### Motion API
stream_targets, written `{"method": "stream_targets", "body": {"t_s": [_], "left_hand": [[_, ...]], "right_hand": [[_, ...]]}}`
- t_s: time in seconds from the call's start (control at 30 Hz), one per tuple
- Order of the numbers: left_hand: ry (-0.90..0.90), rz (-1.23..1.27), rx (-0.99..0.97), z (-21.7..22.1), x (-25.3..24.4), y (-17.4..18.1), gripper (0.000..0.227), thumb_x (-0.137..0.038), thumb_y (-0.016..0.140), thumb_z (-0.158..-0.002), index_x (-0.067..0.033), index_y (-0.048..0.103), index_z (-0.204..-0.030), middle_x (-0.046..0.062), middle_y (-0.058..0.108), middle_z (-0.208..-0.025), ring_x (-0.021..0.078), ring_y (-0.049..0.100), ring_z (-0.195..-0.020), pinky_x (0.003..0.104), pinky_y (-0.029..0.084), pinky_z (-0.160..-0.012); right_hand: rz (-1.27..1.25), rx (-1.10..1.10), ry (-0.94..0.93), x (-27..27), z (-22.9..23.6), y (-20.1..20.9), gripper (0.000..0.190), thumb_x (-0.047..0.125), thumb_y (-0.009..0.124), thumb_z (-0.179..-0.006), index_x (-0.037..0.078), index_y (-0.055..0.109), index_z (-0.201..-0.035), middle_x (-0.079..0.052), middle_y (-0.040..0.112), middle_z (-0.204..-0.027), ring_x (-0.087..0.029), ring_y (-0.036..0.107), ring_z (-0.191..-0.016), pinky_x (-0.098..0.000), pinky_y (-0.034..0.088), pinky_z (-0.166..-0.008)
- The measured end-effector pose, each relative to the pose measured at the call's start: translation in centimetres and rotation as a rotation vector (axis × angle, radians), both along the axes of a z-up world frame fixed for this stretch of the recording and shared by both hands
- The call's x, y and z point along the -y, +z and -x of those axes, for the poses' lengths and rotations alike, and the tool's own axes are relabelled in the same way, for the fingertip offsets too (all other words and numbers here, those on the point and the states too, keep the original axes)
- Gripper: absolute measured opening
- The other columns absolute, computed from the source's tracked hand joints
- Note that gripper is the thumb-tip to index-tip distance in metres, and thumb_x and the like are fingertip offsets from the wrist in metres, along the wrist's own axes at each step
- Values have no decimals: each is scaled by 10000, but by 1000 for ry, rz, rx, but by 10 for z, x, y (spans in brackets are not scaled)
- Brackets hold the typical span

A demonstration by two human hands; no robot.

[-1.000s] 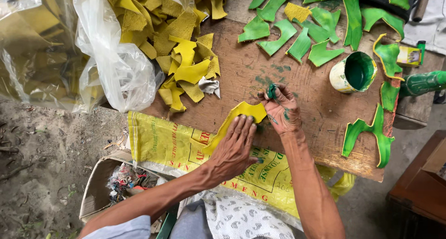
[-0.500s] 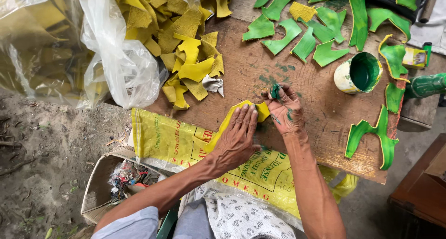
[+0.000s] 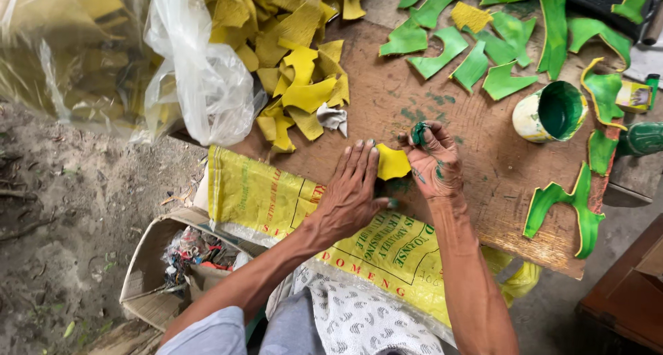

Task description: The person paints yellow rubber pieces green using a small sponge. They pick up individual pieces from a pile, apply green paint to the surface, and place the finished pieces on a black mat. The process is repeated for multiple pieces throughout the video.

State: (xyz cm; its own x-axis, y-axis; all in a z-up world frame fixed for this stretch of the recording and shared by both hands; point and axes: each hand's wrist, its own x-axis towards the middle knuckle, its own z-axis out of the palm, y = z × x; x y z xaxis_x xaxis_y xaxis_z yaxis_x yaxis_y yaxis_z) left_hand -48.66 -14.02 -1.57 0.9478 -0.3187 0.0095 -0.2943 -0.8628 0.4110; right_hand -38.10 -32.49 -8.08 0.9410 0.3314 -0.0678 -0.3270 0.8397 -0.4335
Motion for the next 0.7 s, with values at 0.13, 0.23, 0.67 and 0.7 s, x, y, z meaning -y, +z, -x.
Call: {"method": "stream_targets", "body": {"t_s": [0.13,0.23,0.67,0.7], "left_hand": [[18,24,199,24,-11,12,793,-344,691,-918,183,371,-1417,383,377,-1491,507,358,-1431,551,267,-1194],[112,33,-93,31,-29,24,485,-132,657,-1019,92,499,-1418,223,580,-1326,344,588,-1131,463,487,-988],[13,654,-283,-25,72,9,117,-101,690,-973,-19,718,-894,95,683,-723,178,608,-575,337,519,-537],[77,623,-375,-28,74,6,150,-124,631,-1014,-33,709,-925,101,676,-711,192,603,-567,350,522,-529]], "right_hand": [[2,20,88,-26,6,3,115,15,686,-975,19,728,-1082,-108,726,-989,-239,672,-944,-483,534,-1007],[-6,22,91,-25,14,1,114,15,681,-989,13,724,-1095,-104,718,-984,-236,666,-960,-468,533,-1028],[-37,58,-226,84,34,92,112,56,684,-917,45,707,-1026,-97,662,-963,-204,582,-921,-358,481,-961],[-41,58,-258,96,36,101,68,37,686,-961,39,699,-1027,-98,653,-969,-185,559,-908,-333,466,-939]]}}
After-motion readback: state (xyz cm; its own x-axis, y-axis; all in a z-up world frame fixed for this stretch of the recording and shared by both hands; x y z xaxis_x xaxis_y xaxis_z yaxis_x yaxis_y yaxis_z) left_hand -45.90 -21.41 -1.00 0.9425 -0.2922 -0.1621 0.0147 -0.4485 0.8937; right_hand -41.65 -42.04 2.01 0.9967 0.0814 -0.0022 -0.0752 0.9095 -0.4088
